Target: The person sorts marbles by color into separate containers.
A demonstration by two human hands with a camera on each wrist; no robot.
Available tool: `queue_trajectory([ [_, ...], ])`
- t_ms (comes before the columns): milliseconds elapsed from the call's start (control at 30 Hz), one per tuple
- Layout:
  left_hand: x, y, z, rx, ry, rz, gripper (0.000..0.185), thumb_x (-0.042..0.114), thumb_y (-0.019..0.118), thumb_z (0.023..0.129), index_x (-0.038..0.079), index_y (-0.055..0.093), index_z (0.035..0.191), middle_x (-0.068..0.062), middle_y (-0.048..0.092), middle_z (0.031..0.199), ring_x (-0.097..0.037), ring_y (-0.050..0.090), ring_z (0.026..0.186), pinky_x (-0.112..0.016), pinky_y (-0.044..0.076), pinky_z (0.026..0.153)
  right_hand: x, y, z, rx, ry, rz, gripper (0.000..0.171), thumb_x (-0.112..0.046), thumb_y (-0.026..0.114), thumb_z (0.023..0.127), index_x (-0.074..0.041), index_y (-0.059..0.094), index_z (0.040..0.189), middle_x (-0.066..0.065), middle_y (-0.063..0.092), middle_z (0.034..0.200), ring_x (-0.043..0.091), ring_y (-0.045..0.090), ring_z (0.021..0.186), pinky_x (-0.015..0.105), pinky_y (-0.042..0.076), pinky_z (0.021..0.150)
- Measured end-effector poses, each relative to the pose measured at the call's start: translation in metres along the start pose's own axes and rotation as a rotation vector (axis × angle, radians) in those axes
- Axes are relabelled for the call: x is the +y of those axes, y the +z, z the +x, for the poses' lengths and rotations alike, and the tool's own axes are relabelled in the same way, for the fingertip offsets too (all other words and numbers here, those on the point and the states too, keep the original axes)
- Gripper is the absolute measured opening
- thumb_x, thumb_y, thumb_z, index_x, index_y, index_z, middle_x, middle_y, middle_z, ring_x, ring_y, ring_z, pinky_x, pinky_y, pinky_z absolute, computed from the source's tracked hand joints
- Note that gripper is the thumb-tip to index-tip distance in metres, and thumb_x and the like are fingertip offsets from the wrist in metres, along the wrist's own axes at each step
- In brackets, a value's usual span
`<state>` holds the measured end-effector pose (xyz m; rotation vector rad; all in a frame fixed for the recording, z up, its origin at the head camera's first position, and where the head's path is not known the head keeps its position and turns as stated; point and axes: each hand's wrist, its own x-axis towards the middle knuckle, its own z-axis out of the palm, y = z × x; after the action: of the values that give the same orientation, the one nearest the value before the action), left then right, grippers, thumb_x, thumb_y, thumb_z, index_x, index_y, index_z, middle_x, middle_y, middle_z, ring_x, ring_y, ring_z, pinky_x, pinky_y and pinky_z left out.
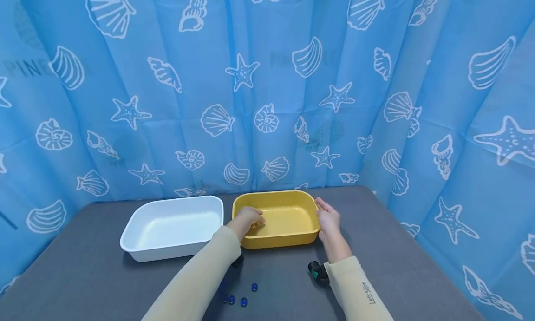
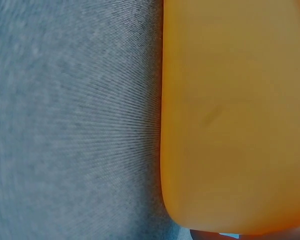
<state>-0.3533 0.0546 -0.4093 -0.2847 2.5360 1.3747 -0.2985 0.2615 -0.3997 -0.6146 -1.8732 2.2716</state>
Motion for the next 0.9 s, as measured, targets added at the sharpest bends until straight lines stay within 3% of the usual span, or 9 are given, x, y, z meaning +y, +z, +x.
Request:
queue_trajectory([
  [133, 0.002, -0.008, -0.004, -0.032, 0.062, -0.252, 0.03, -0.002, 0.07, 0.084, -0.003, 0.067, 0.114, -0.016, 0.061, 0.118, -0.032, 0.058, 0.108, -0.041, 0.048, 0.093, 0.0, 0.001, -0.001, 0.004, 0.0, -0.01, 0.048, 0.002, 0.032, 0.104, -0.005, 0.031, 0.151, 0.013, 0.029, 0.156, 0.025, 0.027, 0.142, 0.038, 0.024, 0.114],
  [233, 0.008, -0.015, -0.01, -0.051, 0.108, -0.315, 0.032, -0.002, 0.07, 0.085, -0.002, 0.065, 0.117, -0.019, 0.059, 0.122, -0.036, 0.054, 0.117, -0.044, 0.044, 0.099, 0.0, 0.001, -0.002, 0.011, -0.001, -0.022, 0.048, 0.002, 0.032, 0.104, -0.005, 0.031, 0.151, 0.013, 0.029, 0.155, 0.025, 0.027, 0.143, 0.038, 0.024, 0.114],
  [367, 0.011, -0.03, -0.024, -0.111, 0.166, -0.282, 0.034, 0.006, 0.07, 0.088, 0.002, 0.064, 0.122, -0.016, 0.061, 0.119, -0.036, 0.056, 0.112, -0.04, 0.047, 0.092, 0.001, 0.0, -0.001, 0.007, -0.005, -0.036, 0.048, 0.001, 0.032, 0.104, -0.005, 0.031, 0.151, 0.013, 0.029, 0.156, 0.026, 0.026, 0.143, 0.039, 0.023, 0.114],
  [500, 0.004, -0.049, -0.04, -0.17, 0.234, -0.235, 0.035, 0.013, 0.069, 0.091, 0.004, 0.064, 0.124, -0.014, 0.063, 0.114, -0.036, 0.056, 0.109, -0.046, 0.047, 0.09, 0.003, 0.001, -0.001, -0.009, -0.012, -0.034, 0.047, 0.001, 0.033, 0.104, -0.004, 0.031, 0.151, 0.014, 0.029, 0.155, 0.027, 0.026, 0.143, 0.039, 0.023, 0.115],
  [633, -0.006, -0.064, -0.054, -0.179, 0.244, -0.223, 0.033, 0.016, 0.069, 0.091, 0.004, 0.064, 0.122, -0.013, 0.061, 0.116, -0.037, 0.054, 0.109, -0.047, 0.047, 0.09, 0.004, 0.0, -0.002, -0.017, -0.017, -0.034, 0.048, 0.002, 0.033, 0.103, -0.003, 0.031, 0.15, 0.014, 0.029, 0.155, 0.026, 0.026, 0.143, 0.039, 0.023, 0.114],
  [900, -0.028, -0.081, -0.074, -0.183, 0.253, -0.208, 0.03, 0.017, 0.068, 0.092, 0.002, 0.066, 0.118, -0.006, 0.06, 0.092, -0.021, 0.052, 0.075, -0.035, 0.048, 0.073, 0.003, -0.001, -0.001, -0.012, -0.028, -0.044, 0.048, 0.002, 0.033, 0.103, -0.003, 0.031, 0.151, 0.014, 0.029, 0.155, 0.027, 0.026, 0.143, 0.039, 0.023, 0.114],
])
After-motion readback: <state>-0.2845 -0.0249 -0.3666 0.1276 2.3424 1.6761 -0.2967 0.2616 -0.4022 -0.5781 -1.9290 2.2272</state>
